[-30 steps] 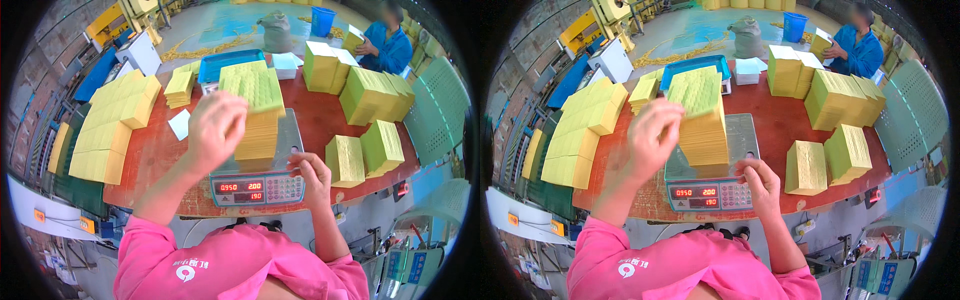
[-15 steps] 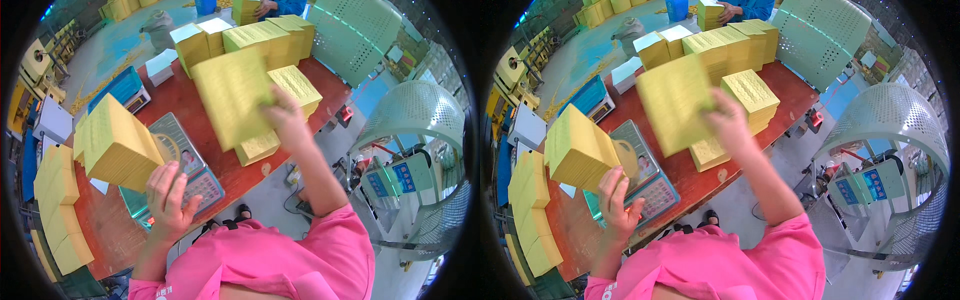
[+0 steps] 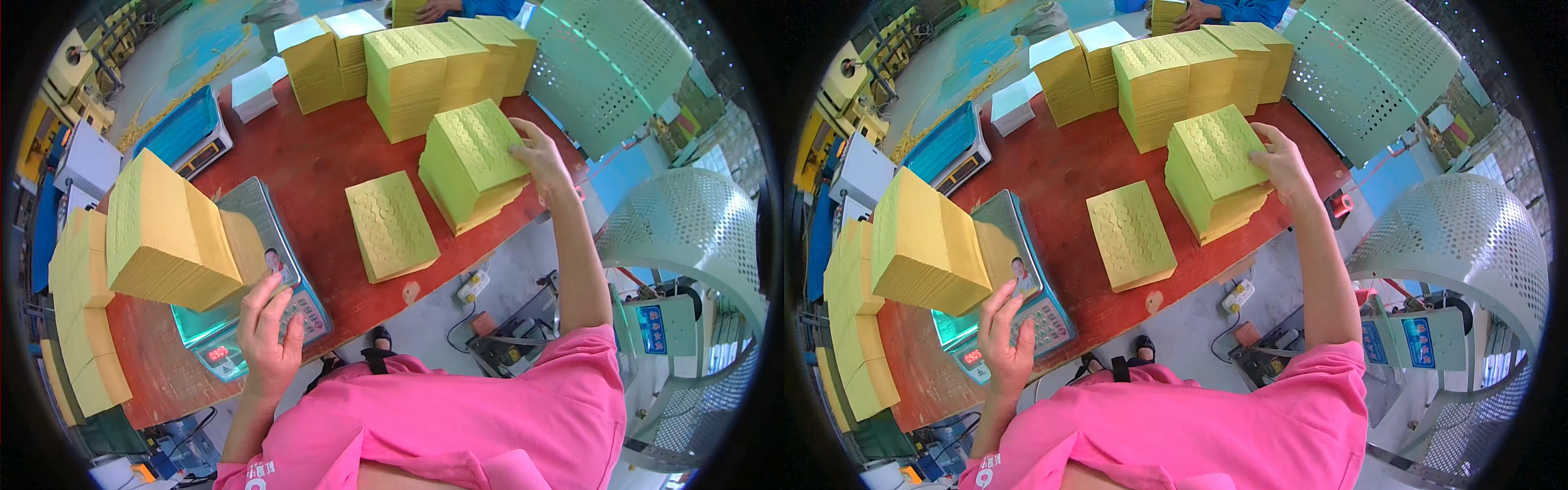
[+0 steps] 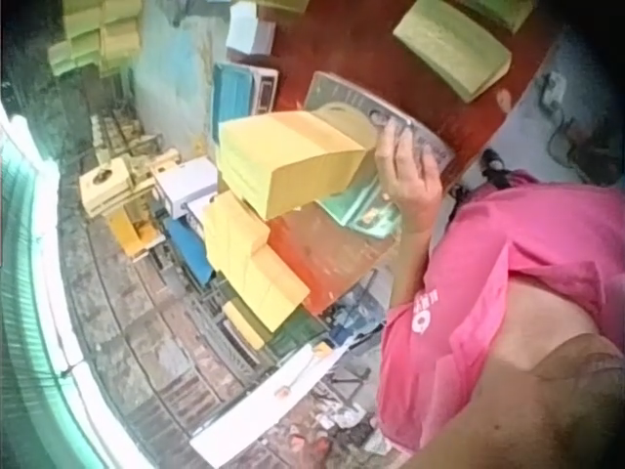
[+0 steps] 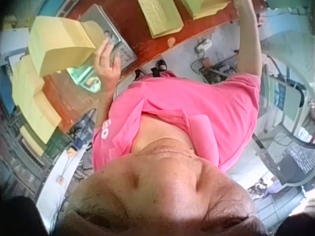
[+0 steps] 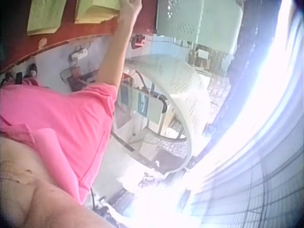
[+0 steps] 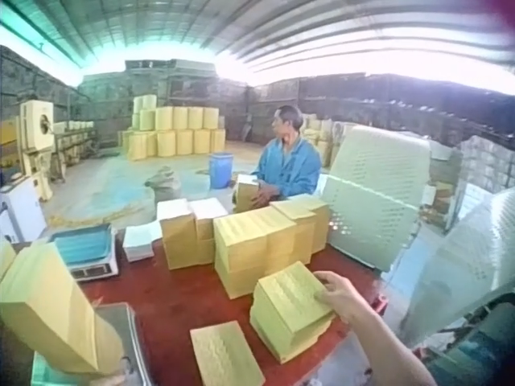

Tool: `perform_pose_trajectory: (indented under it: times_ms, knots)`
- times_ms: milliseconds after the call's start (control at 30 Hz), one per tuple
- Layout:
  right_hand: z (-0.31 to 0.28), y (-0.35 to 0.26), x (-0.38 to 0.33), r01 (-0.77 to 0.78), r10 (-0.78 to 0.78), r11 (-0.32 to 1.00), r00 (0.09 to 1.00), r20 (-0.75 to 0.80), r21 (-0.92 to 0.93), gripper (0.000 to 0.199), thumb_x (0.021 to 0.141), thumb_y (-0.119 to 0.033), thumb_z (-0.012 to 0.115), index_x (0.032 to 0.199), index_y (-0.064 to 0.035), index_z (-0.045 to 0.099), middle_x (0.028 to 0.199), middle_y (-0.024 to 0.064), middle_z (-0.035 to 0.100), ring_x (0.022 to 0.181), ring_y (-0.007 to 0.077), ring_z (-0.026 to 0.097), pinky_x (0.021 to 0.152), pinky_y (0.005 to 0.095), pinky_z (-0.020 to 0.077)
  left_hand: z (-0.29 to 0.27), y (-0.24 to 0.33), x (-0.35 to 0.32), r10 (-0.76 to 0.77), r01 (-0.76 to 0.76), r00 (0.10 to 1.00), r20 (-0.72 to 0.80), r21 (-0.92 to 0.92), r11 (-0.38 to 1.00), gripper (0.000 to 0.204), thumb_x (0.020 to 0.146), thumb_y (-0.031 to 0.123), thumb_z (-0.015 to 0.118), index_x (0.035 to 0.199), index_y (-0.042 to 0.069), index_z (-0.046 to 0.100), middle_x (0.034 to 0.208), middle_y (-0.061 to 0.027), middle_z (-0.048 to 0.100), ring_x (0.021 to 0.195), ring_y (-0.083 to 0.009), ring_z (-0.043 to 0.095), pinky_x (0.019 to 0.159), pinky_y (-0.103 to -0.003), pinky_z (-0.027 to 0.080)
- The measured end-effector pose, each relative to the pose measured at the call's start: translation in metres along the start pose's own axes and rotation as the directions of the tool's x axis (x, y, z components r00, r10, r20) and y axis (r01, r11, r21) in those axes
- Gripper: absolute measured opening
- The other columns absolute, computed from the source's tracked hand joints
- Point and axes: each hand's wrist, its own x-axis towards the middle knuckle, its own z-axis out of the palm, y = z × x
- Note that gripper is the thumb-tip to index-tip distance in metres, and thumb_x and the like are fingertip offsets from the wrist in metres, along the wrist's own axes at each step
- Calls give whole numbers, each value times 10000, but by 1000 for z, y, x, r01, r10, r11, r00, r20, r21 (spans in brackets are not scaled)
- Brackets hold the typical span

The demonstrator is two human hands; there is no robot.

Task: The recorder is weighing stacks of yellow paper and organizing them on a table and conveyor belt.

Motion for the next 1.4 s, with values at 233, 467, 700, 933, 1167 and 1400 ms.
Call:
perform_pose_trajectory:
  times_ms: [233,467,700,933,1167,1400]
  knots:
    - [8,24,-1,200,-205,949,979,6,-244,519,806,-36,598,1323,-41,556,1059,121,688,921,176,657,819,318,520,-3,10,-9,-50,53,997,-66,46,998,293,830,-2,640,1121,-32,615,1242,-212,602,1113,-369,599,955,-428,480]
    - [-14,29,-2,443,-527,687,850,25,-576,483,874,-25,630,1350,-70,558,1394,116,526,1153,239,601,949,355,504,-58,-6,-28,-93,181,934,-346,231,956,233,852,-41,608,1083,-48,632,1177,-222,640,1039,-318,643,904,-385,513]
    - [102,-5,-44,702,-732,616,678,70,-357,403,928,-7,582,1326,-67,578,1401,86,540,1257,201,538,996,349,461,-111,-30,-53,-410,367,524,-746,-236,900,207,983,28,460,1111,-42,606,1199,-189,637,1051,-241,641,904,-363,517]
    - [247,-47,-113,470,-461,879,792,400,83,299,937,-40,587,1232,-11,622,1173,70,663,1066,149,613,884,283,479,-161,-91,-55,-675,293,538,-505,-639,711,297,1012,192,488,1205,-18,571,1259,-167,602,1132,-239,594,949,-388,479]
    - [417,-66,-72,131,-373,837,847,379,531,398,1024,-281,487,1266,15,599,1157,123,673,1088,188,609,946,311,448,-175,-146,15,-772,369,630,83,-907,204,546,973,440,549,1359,58,498,1301,-113,585,1245,-214,503,1024,-392,394]
    - [490,-54,-83,264,-426,829,869,251,492,435,1045,-371,414,1162,16,576,1089,176,637,1049,240,587,955,337,430,-179,-157,45,-709,516,629,319,-853,74,527,941,381,621,1349,59,532,1300,-86,606,1196,-196,575,994,-375,457]
